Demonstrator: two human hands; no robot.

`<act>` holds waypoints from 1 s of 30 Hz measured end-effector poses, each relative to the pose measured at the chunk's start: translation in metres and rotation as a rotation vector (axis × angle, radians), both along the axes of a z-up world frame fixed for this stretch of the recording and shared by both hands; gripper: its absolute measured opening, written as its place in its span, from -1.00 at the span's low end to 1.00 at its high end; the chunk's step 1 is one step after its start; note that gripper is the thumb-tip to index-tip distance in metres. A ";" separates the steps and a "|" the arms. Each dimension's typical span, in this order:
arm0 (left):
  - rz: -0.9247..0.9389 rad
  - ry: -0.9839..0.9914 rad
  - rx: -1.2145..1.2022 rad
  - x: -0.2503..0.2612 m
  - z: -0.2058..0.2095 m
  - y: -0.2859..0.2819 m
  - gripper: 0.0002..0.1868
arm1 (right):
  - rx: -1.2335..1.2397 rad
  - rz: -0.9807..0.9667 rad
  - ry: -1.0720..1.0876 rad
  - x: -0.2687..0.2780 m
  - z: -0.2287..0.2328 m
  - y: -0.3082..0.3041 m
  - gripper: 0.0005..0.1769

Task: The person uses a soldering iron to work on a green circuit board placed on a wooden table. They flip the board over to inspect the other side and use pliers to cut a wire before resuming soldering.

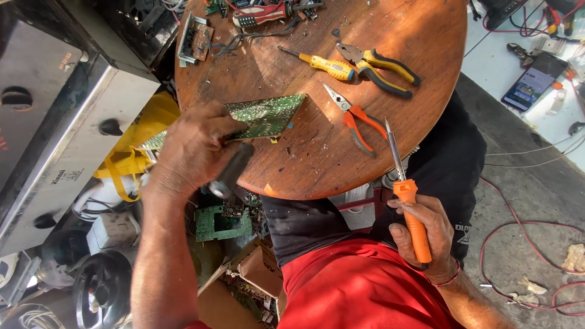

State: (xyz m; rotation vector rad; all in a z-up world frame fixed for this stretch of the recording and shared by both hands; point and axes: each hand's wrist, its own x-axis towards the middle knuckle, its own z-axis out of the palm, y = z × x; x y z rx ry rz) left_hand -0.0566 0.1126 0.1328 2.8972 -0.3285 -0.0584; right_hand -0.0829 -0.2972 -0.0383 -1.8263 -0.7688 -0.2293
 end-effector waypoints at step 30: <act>0.356 -0.217 -0.136 -0.064 -0.132 -0.130 -0.46 | -0.008 0.125 -0.031 -0.003 -0.010 0.030 -0.53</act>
